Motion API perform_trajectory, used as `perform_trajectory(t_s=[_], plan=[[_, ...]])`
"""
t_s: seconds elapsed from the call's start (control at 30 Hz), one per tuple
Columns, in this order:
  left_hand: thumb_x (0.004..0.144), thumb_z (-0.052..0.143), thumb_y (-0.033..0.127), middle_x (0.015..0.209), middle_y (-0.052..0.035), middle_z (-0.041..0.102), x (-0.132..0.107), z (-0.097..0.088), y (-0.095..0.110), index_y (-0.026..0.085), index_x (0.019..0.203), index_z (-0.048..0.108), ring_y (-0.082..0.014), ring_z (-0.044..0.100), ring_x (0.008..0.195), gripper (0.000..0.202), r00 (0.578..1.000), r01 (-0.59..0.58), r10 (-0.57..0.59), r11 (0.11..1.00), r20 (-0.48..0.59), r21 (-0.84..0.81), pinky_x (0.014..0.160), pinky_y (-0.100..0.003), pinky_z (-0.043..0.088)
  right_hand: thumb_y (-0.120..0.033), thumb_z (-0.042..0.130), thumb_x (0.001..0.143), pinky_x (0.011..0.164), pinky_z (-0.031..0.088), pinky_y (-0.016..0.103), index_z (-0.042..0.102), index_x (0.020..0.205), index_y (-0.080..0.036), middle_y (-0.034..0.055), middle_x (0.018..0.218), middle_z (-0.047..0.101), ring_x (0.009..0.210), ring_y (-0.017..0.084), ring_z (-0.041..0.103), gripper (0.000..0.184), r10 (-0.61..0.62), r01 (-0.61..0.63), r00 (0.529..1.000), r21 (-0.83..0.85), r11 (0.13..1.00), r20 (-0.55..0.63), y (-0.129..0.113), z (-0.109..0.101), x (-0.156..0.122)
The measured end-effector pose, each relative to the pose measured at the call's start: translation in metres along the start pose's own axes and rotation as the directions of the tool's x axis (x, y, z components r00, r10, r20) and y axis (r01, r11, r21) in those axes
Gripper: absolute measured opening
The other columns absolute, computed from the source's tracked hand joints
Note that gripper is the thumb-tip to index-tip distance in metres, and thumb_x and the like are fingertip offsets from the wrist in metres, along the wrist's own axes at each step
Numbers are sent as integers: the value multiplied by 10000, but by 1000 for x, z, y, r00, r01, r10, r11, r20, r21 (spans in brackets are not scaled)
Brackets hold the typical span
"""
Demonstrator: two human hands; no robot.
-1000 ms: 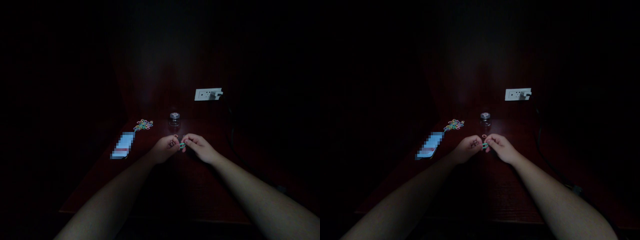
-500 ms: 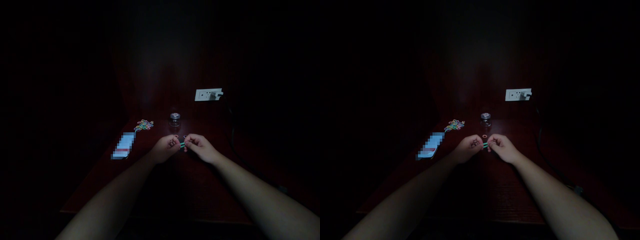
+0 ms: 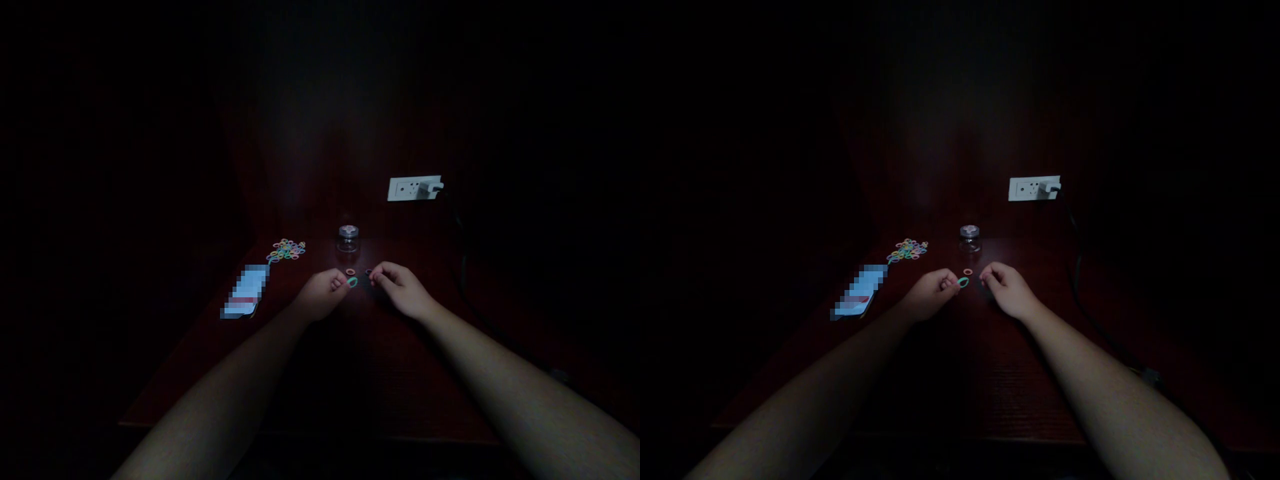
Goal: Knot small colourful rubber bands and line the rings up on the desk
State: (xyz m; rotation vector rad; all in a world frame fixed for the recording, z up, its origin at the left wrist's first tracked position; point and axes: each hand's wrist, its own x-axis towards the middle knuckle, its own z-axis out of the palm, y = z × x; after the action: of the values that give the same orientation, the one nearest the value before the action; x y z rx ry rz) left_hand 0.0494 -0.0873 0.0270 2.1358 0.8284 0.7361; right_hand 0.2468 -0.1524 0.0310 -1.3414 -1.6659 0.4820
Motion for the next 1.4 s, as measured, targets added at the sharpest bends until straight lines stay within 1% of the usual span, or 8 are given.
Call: perform_trajectory(t_s=[0.07, 0.17, 0.33, 0.57, 0.7, 0.8, 1.03, 1.4], plan=[[804, 507, 328, 686, -5, 594, 7, -4, -10, 157, 779, 569, -108, 504, 599, 184, 993, 101, -89, 983, -80, 154, 542, -209, 345, -252, 435, 859, 837, 451, 338, 613, 888, -158, 77, 912, 638, 874, 191, 590, 204, 4, -8, 1000, -214, 977, -19, 9, -4, 2], [814, 482, 309, 707, -16, 625, 19, -8, -22, 172, 773, 577, -122, 534, 621, 172, 979, 184, -143, 930, -146, 320, 554, -221, 347, -226, 435, 850, 998, 380, 342, 577, 1147, -111, 140, 1193, 574, 1113, 219, 533, 348, 52, -8, 994, -403, 915, 98, 20, -6, 3], [812, 472, 282, 806, -54, 664, 31, -7, -32, 183, 760, 597, -159, 576, 711, 168, 964, 242, -162, 861, -210, 447, 635, -248, 386, -314, 441, 858, 1112, 196, 473, 307, 1424, -130, 112, 1509, 221, 1380, 298, 206, 610, 263, -88, 942, -605, 792, 207, 25, 2, 3], [811, 475, 287, 956, -107, 650, 28, -10, -31, 179, 837, 632, -225, 580, 879, 193, 930, 333, -196, 807, -310, 488, 784, -322, 421, -413, 377, 888, 1104, 146, 535, 261, 1443, -184, 57, 1521, 179, 1398, 296, 128, 611, 311, -60, 912, -663, 746, 267, 23, 5, 3], [801, 512, 334, 1026, -101, 622, 26, -10, -27, 186, 955, 621, -237, 538, 975, 240, 928, 295, -111, 801, -355, 521, 874, -349, 402, -424, 355, 891, 1106, 158, 529, 262, 1443, -175, 45, 1519, 180, 1397, 291, 132, 613, 307, -49, 912, -668, 742, 274, 25, 4, 3], [811, 499, 347, 1087, -87, 609, 23, -8, -22, 205, 994, 635, -242, 516, 1009, 268, 951, 229, -62, 801, -304, 552, 895, -362, 397, -416, 355, 889, 1109, 159, 524, 269, 1440, -169, 43, 1517, 186, 1396, 290, 139, 610, 307, -47, 912, -673, 738, 273, 25, 4, 3], [815, 474, 278, 1140, -45, 623, 20, -10, -20, 249, 1031, 656, -247, 508, 1060, 284, 987, 151, -97, 810, -124, 567, 910, -384, 400, -405, 381, 876, 1102, 167, 537, 255, 1445, -165, 55, 1526, 149, 1393, 296, 150, 630, 286, -46, 920, -652, 757, 267, 24, 4, 3], [771, 528, 186, 949, -61, 655, 24, -17, -28, 186, 779, 669, -171, 585, 887, 141, 986, 153, -101, 852, -130, 501, 856, -275, 426, -373, 465, 846, 1081, 209, 565, 295, 1427, -166, 108, 1517, 190, 1385, 307, 182, 639, 186, -16, 949, -554, 832, 253, 29, 0, 2]])
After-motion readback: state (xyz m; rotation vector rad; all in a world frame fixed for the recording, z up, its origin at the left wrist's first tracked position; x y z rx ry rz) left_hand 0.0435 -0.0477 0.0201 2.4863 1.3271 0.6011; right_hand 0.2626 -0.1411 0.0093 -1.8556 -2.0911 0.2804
